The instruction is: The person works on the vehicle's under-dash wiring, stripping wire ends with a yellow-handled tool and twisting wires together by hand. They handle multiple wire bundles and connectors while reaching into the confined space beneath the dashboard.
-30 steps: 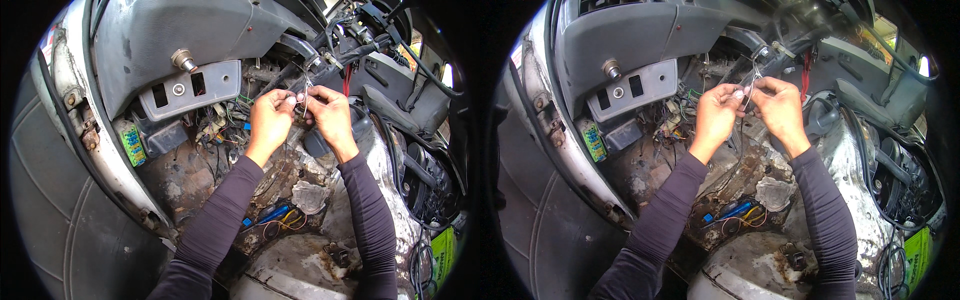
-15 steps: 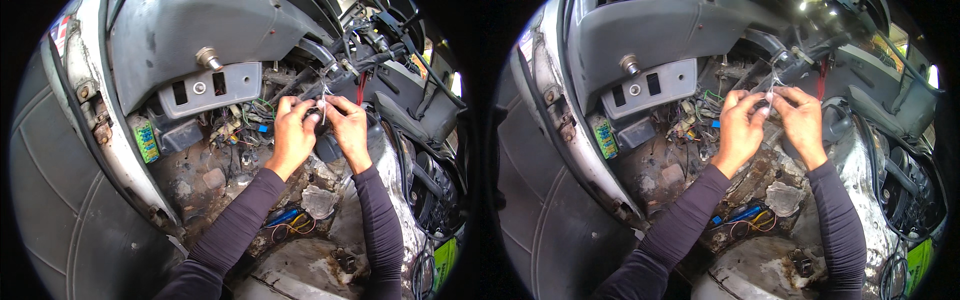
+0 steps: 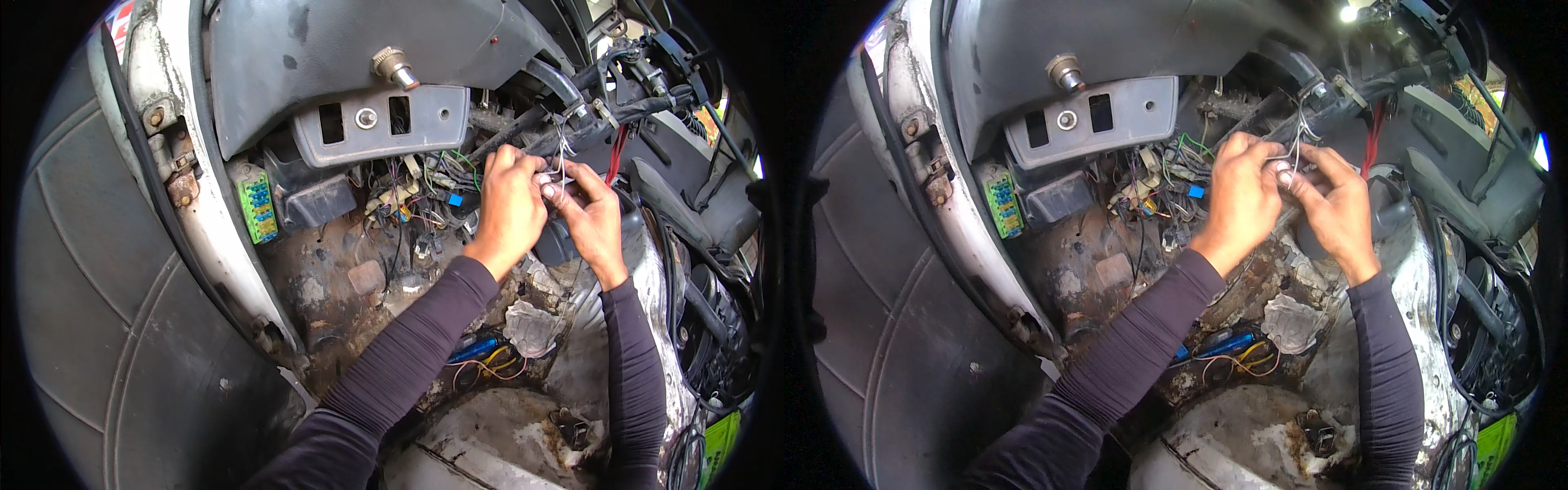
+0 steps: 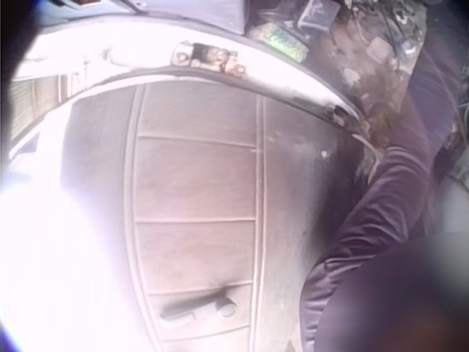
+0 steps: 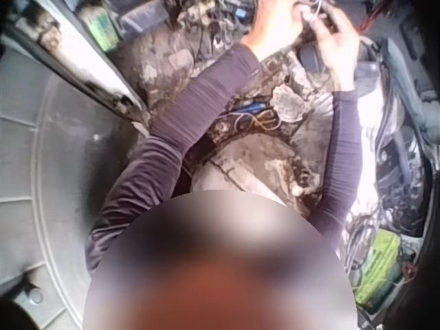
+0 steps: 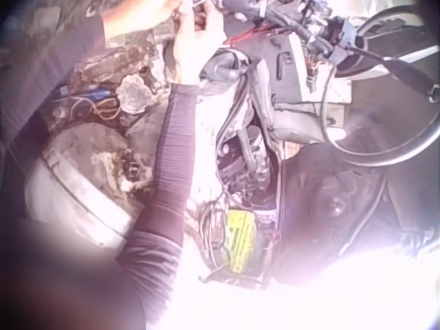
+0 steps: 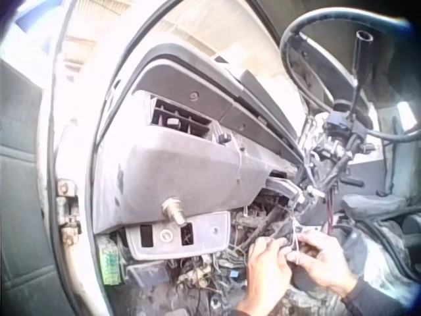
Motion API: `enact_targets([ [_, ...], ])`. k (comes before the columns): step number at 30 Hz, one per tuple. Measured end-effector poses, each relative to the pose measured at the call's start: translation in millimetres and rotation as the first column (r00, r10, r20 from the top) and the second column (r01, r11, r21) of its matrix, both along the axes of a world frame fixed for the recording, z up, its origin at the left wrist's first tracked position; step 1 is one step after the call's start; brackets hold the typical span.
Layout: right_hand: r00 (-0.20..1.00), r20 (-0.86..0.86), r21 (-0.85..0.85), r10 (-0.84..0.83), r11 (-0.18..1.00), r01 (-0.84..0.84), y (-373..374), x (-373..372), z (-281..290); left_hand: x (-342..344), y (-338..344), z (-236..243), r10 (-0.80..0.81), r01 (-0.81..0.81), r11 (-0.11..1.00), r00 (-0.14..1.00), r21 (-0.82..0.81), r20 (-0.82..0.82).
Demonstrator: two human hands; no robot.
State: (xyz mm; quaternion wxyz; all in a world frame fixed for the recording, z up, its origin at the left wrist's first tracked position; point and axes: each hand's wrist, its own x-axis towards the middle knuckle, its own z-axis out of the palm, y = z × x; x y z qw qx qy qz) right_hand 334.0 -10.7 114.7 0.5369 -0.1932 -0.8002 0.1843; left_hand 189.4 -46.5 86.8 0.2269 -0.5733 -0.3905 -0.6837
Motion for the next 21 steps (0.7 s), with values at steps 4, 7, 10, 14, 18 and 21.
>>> enact_targets([
  [4,0.996,-0.064,-0.063,0.070,0.995,-0.074,10.4,-2.8,2.6,-23.6,-1.6,11.2,-0.175,0.156,0.967,0.981,-0.204,-0.080],
  [7,0.999,-0.003,-0.011,0.037,0.999,-0.037,16.1,1.1,4.1,-36.8,-6.8,26.2,-0.211,0.147,0.893,0.971,-0.424,-0.108],
  [10,0.998,0.065,-0.102,0.020,0.995,-0.014,15.1,2.2,-0.3,-38.5,-14.8,37.5,-0.280,0.232,0.812,0.960,-0.536,-0.008],
  [14,0.995,0.083,0.147,-0.062,0.988,0.049,9.7,-2.6,-7.5,-36.9,-21.4,44.9,-0.236,0.192,0.772,0.972,-0.606,0.008],
  [18,0.981,0.110,0.329,-0.161,0.937,0.117,6.2,-3.7,-8.2,-39.8,-19.9,46.5,-0.265,0.194,0.763,0.964,-0.617,-0.025],
  [21,0.961,0.047,0.470,-0.272,0.855,0.219,5.3,-8.9,-10.7,-42.2,-16.9,44.0,-0.309,0.257,0.754,0.951,-0.605,0.018],
])
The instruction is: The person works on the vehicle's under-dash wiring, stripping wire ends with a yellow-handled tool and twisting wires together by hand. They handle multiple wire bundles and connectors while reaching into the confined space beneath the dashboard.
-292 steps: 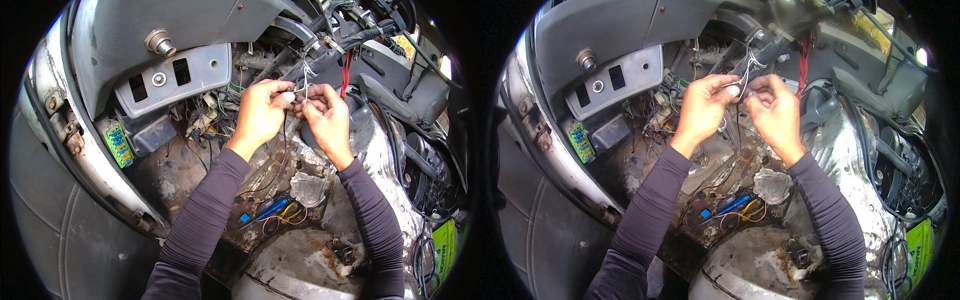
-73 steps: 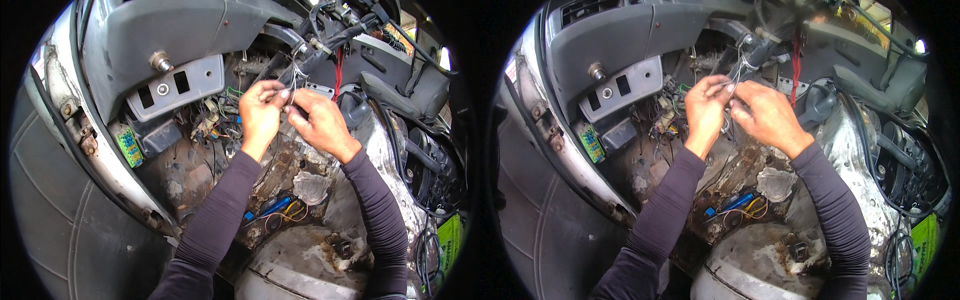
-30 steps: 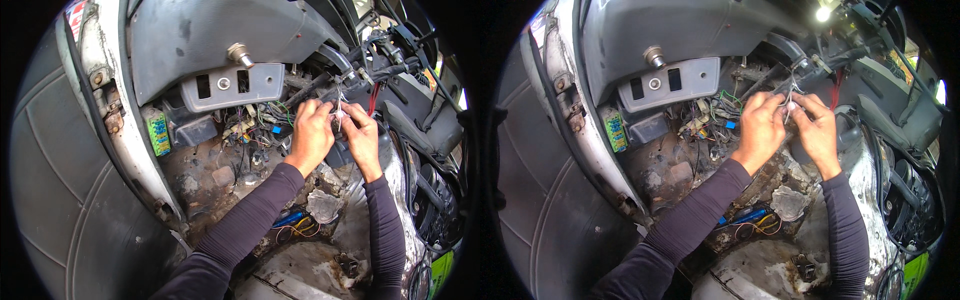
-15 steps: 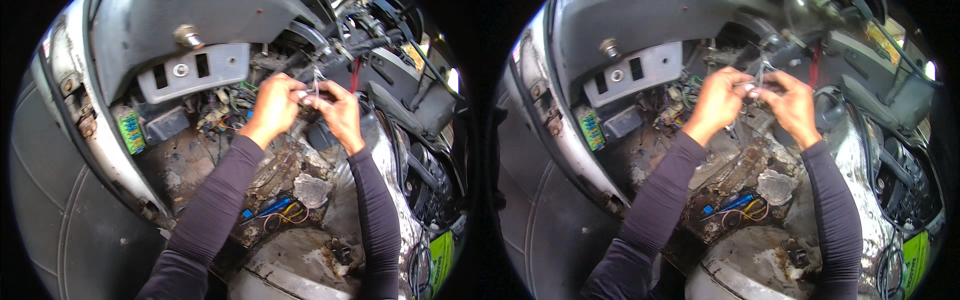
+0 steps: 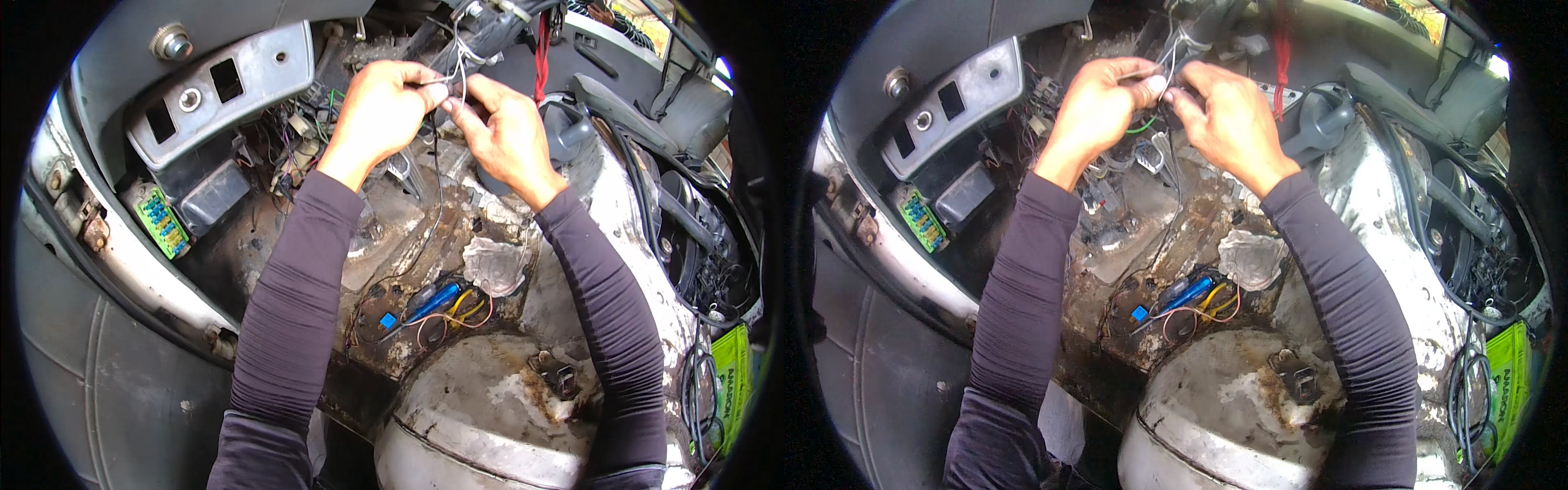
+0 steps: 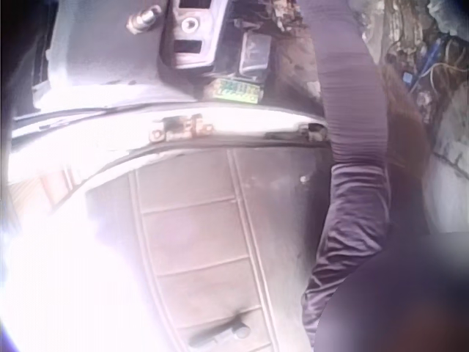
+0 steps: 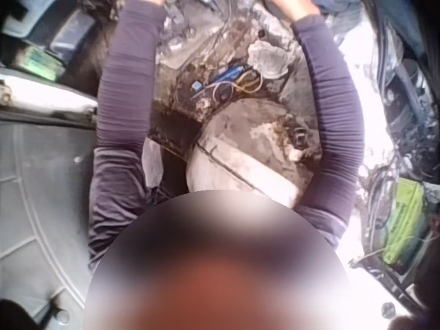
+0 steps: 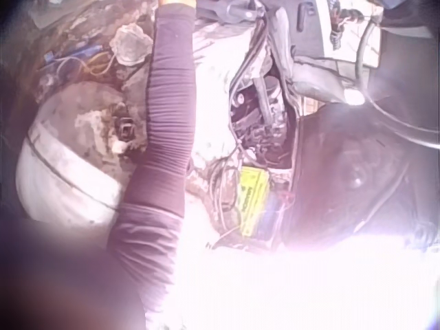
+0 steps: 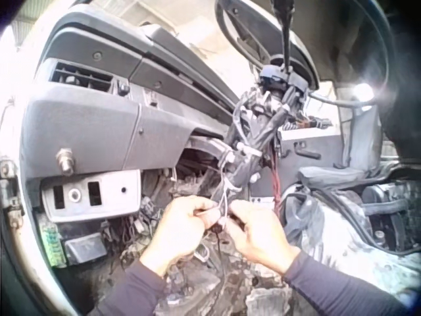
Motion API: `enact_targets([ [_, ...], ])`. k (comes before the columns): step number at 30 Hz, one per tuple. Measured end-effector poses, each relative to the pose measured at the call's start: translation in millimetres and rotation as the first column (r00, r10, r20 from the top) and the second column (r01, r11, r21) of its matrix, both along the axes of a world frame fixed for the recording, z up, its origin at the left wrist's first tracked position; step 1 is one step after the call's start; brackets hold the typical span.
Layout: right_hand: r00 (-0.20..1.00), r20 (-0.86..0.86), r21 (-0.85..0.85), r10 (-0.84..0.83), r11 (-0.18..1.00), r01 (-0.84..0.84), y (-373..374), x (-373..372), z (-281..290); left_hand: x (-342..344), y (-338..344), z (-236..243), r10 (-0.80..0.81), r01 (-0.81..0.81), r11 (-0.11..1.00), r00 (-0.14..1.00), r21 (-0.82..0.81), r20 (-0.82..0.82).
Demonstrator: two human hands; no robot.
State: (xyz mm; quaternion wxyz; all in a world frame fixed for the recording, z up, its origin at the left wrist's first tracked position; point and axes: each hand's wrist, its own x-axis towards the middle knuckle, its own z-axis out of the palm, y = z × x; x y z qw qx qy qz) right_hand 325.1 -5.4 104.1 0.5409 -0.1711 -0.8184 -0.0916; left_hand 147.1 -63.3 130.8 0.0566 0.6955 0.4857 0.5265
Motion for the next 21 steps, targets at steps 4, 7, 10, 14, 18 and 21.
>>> enact_targets([
  [4,1.000,-0.004,0.056,0.011,0.998,-0.011,-2.0,-3.8,-12.1,11.6,10.0,-11.0,0.107,-0.116,0.980,0.992,0.161,0.062],
  [7,1.000,-0.011,0.052,0.021,0.998,-0.021,-4.8,-4.3,-17.4,14.8,12.1,-14.3,0.135,-0.147,0.956,0.989,0.254,0.064],
  [10,1.000,-0.006,0.020,0.026,0.999,-0.026,-11.9,-7.0,-18.4,14.3,12.2,-14.9,0.070,-0.098,0.980,0.984,0.172,0.163],
  [14,0.994,0.081,-0.121,0.073,0.991,-0.063,-18.0,-6.8,-7.3,4.4,5.2,-19.7,-0.121,0.099,0.989,0.968,0.111,0.221],
  [18,0.991,0.109,-0.297,0.073,0.954,-0.037,-18.1,-7.7,5.1,-7.8,-13.0,-31.0,-0.348,0.341,0.936,0.872,0.083,0.343],
  [21,0.977,0.139,-0.299,0.160,0.948,-0.112,-17.0,-7.3,11.0,-5.4,-18.6,-35.3,-0.251,0.230,0.966,0.942,0.115,0.222],
])
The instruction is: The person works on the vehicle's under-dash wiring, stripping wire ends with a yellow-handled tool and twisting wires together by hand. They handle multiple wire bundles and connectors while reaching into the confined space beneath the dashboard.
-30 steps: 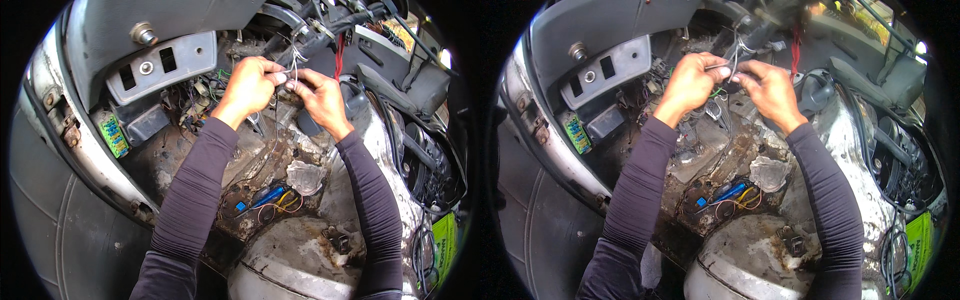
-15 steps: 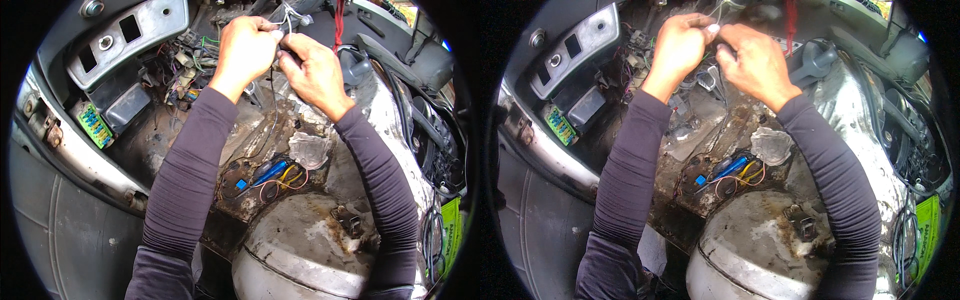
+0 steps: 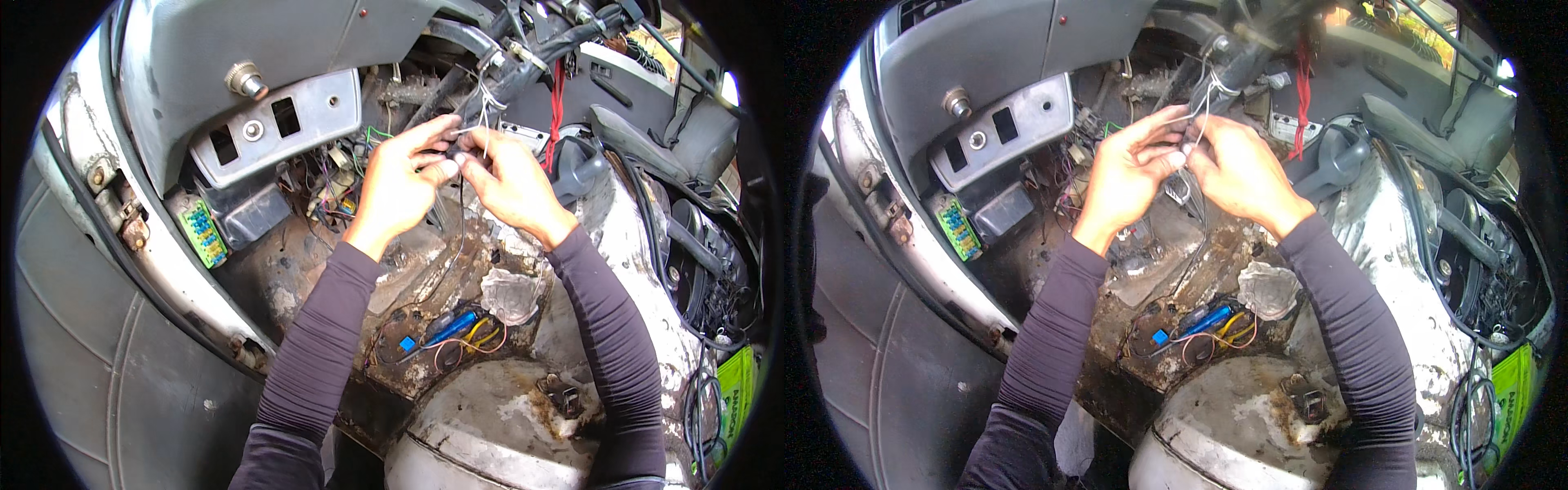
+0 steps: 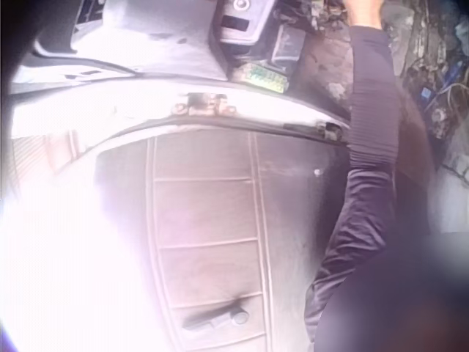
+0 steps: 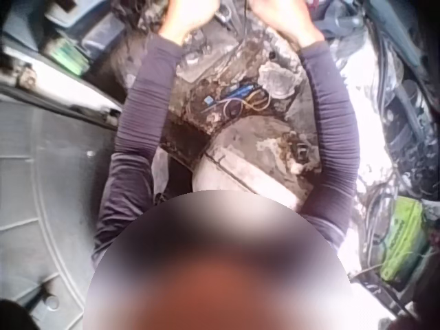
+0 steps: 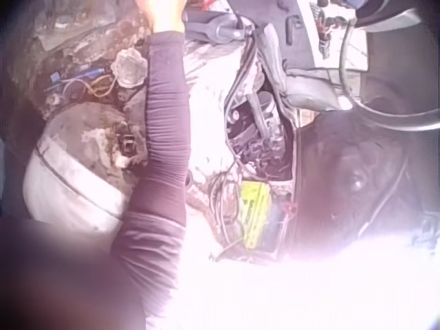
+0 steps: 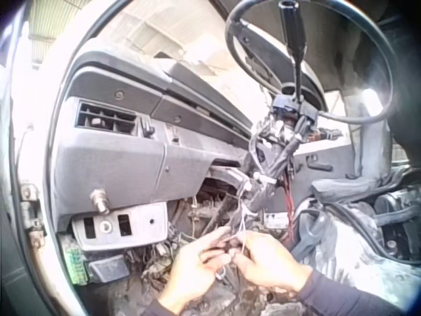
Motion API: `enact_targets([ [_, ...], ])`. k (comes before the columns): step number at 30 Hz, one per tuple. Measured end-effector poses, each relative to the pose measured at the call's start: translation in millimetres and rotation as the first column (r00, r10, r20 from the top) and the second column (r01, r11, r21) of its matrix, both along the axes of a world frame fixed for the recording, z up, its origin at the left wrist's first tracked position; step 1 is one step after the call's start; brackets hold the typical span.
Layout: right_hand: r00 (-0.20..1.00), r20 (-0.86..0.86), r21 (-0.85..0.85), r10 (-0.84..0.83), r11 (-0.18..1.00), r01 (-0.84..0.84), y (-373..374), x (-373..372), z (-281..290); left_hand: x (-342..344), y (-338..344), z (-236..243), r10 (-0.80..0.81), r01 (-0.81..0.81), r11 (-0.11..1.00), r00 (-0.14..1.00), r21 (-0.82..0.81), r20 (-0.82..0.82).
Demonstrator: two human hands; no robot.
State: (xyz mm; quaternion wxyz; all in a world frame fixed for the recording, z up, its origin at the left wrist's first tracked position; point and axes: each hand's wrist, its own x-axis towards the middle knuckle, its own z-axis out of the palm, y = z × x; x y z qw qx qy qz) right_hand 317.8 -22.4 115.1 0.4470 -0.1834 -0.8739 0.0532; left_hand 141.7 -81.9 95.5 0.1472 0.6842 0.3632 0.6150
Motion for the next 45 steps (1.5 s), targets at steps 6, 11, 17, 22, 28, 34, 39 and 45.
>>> enact_targets([
  [6,0.997,-0.038,-0.119,0.066,0.990,-0.070,3.1,14.7,10.7,10.0,11.7,4.6,0.173,-0.169,0.983,0.983,0.065,-0.063],
  [11,0.965,-0.260,-0.378,0.022,0.917,-0.123,11.7,14.7,7.7,9.0,21.6,8.9,0.202,-0.194,0.967,0.979,0.169,-0.033],
  [17,0.925,-0.330,-0.340,0.188,0.890,-0.302,14.7,15.9,-5.7,16.6,30.6,9.8,0.381,-0.317,0.838,0.923,0.443,-0.060],
  [22,0.916,-0.341,-0.270,0.211,0.911,-0.310,11.2,18.6,-9.8,21.0,34.7,-0.2,0.321,-0.361,0.892,0.930,0.273,0.181],
  [28,0.967,-0.241,-0.002,0.087,0.996,-0.090,6.6,21.0,-8.3,35.7,32.2,-12.6,0.214,-0.246,0.931,0.966,0.270,0.142],
  [34,0.979,-0.205,-0.022,-0.006,1.000,0.001,8.0,15.9,-8.7,32.8,28.8,-4.0,0.053,-0.080,0.988,0.979,0.135,0.195],
  [39,0.991,-0.135,0.137,-0.023,0.990,0.042,20.7,13.0,-2.1,18.2,23.7,5.2,-0.075,0.072,0.997,0.980,0.022,0.187],
  [45,0.998,-0.056,0.198,-0.021,0.980,0.031,19.3,19.3,-0.4,22.3,25.5,6.7,0.082,-0.082,0.996,0.996,0.017,0.031],
])
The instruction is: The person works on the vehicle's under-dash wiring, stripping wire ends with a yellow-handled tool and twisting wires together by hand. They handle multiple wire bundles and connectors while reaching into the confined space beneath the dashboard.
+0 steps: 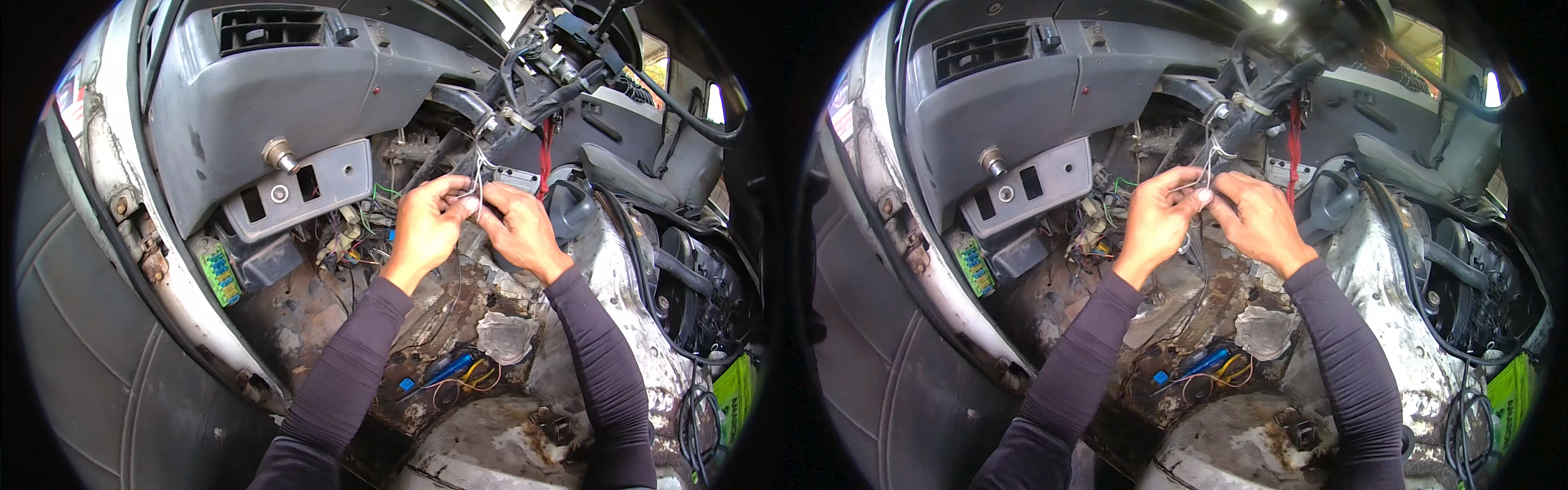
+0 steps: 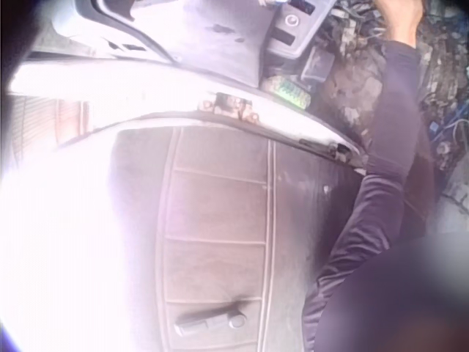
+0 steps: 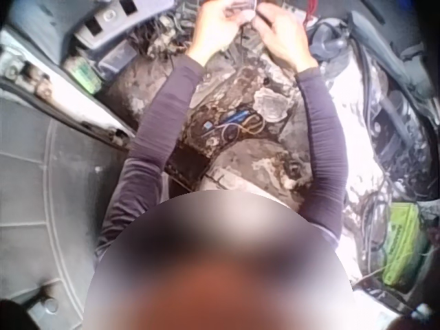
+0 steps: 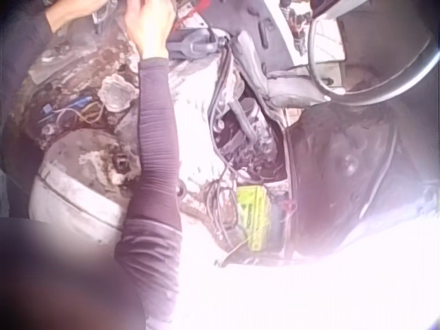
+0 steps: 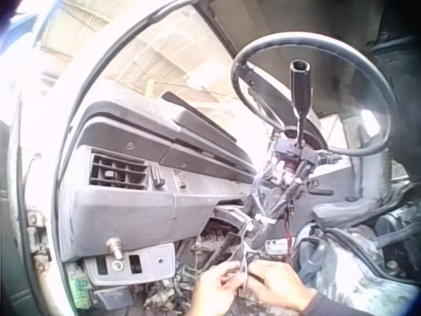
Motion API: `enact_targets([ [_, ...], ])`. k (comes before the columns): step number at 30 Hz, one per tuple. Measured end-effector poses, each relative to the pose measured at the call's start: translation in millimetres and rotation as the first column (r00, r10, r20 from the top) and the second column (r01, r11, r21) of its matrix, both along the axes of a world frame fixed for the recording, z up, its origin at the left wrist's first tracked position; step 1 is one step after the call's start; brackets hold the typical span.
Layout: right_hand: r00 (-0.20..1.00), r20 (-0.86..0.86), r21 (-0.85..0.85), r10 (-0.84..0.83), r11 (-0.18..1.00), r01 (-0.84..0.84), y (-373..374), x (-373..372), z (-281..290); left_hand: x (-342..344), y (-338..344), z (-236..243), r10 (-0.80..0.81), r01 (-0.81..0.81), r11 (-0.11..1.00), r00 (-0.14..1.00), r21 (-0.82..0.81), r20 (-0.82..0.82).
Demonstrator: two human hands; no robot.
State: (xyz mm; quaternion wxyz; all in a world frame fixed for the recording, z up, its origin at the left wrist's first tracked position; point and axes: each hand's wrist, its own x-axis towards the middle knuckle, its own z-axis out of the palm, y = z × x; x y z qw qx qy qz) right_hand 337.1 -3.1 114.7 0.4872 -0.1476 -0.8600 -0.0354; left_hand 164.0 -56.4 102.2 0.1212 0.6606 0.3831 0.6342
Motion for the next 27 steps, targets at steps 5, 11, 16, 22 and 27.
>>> enact_targets([
  [5,0.992,-0.094,-0.120,-0.079,0.990,0.067,-14.7,-12.8,-6.4,4.1,6.2,-0.2,-0.067,0.061,0.998,0.978,0.035,0.200],
  [11,0.989,-0.139,-0.150,-0.057,0.988,0.036,-11.6,-9.1,-21.2,12.9,9.0,-2.1,0.016,-0.031,0.998,0.973,0.058,0.230],
  [16,0.993,0.100,0.037,0.069,0.997,-0.073,-52.0,-12.5,-40.0,16.4,14.6,6.3,0.002,-0.028,0.997,0.939,0.070,0.344],
  [22,0.920,0.389,-0.019,0.055,0.998,-0.052,-65.1,-11.9,-13.3,-2.6,5.0,2.8,-0.098,0.106,0.994,0.953,-0.012,0.285],
  [27,0.888,0.368,-0.415,0.278,0.903,-0.110,-15.0,20.0,-8.9,2.4,-4.9,-0.5,0.014,-0.012,0.999,0.998,-0.040,0.058],
])
